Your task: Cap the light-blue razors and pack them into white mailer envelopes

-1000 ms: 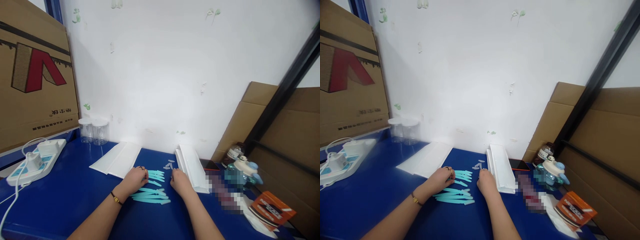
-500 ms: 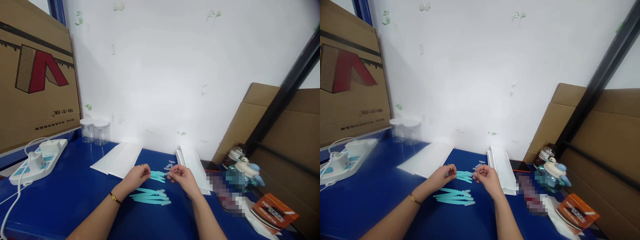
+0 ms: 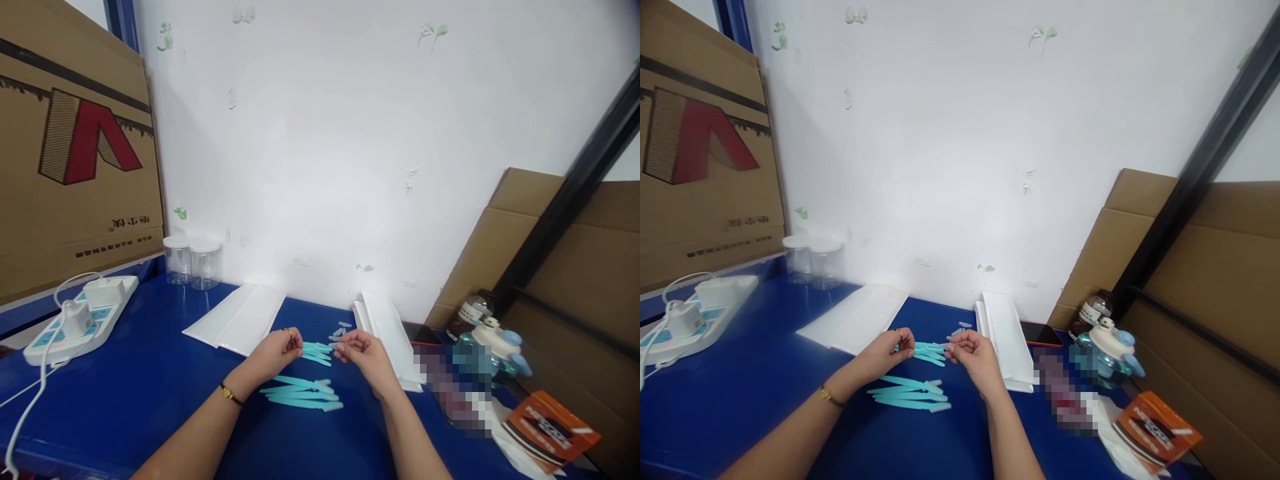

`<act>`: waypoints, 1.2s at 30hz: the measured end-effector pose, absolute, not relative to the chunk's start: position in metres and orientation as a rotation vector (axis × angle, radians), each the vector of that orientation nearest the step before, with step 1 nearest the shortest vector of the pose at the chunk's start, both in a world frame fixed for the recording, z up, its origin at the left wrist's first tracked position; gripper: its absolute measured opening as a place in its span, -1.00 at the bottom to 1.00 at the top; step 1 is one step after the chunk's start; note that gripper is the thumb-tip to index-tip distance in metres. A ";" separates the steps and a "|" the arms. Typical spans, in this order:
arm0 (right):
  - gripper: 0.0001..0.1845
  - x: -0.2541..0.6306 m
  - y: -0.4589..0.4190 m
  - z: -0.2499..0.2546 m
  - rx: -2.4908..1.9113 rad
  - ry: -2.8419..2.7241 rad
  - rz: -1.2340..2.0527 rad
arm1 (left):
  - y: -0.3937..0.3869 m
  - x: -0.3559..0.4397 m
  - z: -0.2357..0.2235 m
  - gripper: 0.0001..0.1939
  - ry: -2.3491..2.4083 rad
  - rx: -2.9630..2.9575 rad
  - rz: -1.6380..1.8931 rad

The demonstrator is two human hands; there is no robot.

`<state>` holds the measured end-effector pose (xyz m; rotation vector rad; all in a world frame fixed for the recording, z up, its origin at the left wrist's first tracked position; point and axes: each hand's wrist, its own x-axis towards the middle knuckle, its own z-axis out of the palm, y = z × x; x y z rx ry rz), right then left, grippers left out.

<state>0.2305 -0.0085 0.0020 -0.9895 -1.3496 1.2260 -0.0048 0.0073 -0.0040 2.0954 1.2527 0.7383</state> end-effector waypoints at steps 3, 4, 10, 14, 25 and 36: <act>-0.68 0.225 -0.011 0.002 -0.982 -1.366 1.264 | 0.006 -0.004 -0.003 -0.87 1.227 2.091 0.748; -0.68 0.222 -0.012 0.001 -0.982 -1.370 1.275 | 0.006 -0.003 -0.002 -0.87 1.213 2.091 0.753; -0.68 0.213 -0.011 -0.002 -1.060 -1.460 1.261 | 0.004 0.000 -0.006 -0.87 1.182 2.066 0.719; -0.78 0.236 -0.005 0.004 -1.240 -1.729 0.629 | 0.001 0.001 -0.007 -0.89 1.182 2.176 0.566; -0.71 0.239 0.000 -0.011 -1.893 -2.188 -0.303 | 0.007 -0.006 -0.011 -0.77 1.421 2.547 0.472; -0.67 0.233 0.007 -0.023 -1.857 -2.116 0.217 | 0.010 -0.005 -0.016 -0.92 1.423 2.421 0.486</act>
